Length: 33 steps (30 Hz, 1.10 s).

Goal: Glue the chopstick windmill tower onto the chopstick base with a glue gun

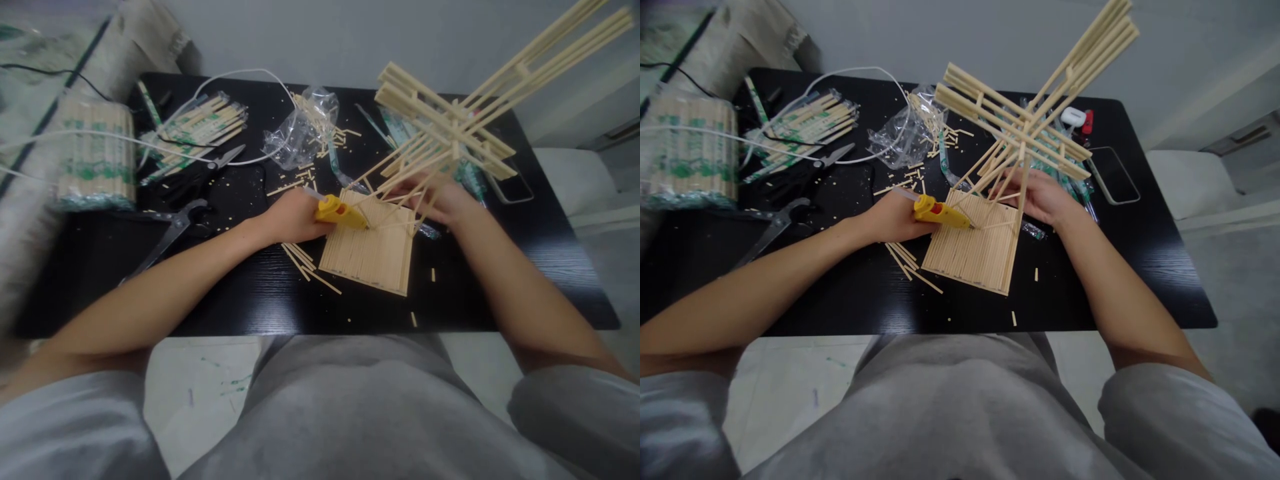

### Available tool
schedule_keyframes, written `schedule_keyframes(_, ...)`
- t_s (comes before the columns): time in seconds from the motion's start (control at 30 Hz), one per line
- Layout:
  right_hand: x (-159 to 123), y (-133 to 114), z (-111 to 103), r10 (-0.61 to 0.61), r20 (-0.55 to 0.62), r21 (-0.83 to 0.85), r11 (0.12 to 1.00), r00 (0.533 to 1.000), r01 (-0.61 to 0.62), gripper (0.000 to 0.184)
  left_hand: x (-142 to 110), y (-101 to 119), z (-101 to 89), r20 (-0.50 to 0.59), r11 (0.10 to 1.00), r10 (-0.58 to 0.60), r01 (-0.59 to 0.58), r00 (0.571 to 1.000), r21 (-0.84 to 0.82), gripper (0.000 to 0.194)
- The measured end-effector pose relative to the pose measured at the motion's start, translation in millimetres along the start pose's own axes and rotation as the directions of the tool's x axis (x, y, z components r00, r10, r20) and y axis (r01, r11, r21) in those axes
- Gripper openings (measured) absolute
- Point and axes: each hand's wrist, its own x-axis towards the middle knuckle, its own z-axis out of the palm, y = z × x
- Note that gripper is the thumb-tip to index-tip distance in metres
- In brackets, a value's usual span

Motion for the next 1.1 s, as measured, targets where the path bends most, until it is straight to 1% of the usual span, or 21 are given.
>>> schedule_keyframes(0.13, 0, -1, 2, 0.018, -0.026, 0.016, 1.000, 1.000, -0.017, 0.037, 0, 0, 0.2, -0.006, 1.000, -0.006, 0.006, 1.000, -0.015, 0.017)
schedule_keyframes(0.2, 1, 0, 1, 0.012, -0.030, 0.024, 1.000, 0.999, -0.011, 0.036, 1, 1, 0.0, -0.008, 1.000, -0.004, 0.004, 1.000, -0.016, 0.019)
schedule_keyframes(0.3, 4, 3, -3, -0.015, -0.021, 0.025, 1.000, 1.000, 0.015, 0.026, 0, 1, -0.3, 0.001, 1.000, -0.008, 0.008, 1.000, 0.002, 0.021)
schedule_keyframes(0.4, 7, 6, -8, -0.034, 0.013, 0.021, 0.999, 0.999, 0.033, 0.015, 0, 2, -0.6, 0.007, 1.000, -0.007, 0.007, 1.000, 0.014, 0.022)
schedule_keyframes(0.5, 9, 8, -11, -0.045, 0.031, 0.019, 0.999, 0.999, 0.044, 0.014, 0, 2, -0.9, 0.011, 1.000, -0.003, 0.003, 1.000, 0.024, 0.022)
schedule_keyframes(0.6, 9, 8, -10, -0.046, 0.024, 0.030, 0.999, 0.999, 0.046, 0.014, 0, 3, -1.0, -0.008, 1.000, 0.011, -0.011, 1.000, 0.027, 0.020)
schedule_keyframes(0.93, 6, 4, -3, -0.019, -0.006, 0.038, 0.999, 1.000, 0.019, 0.023, 0, 3, -1.4, -0.012, 0.999, 0.023, -0.023, 1.000, 0.031, 0.022)
schedule_keyframes(1.1, 6, 3, -1, -0.013, -0.040, 0.058, 0.998, 0.999, 0.015, 0.035, 0, 4, -1.9, 0.025, 0.999, 0.002, -0.003, 1.000, 0.036, 0.021)
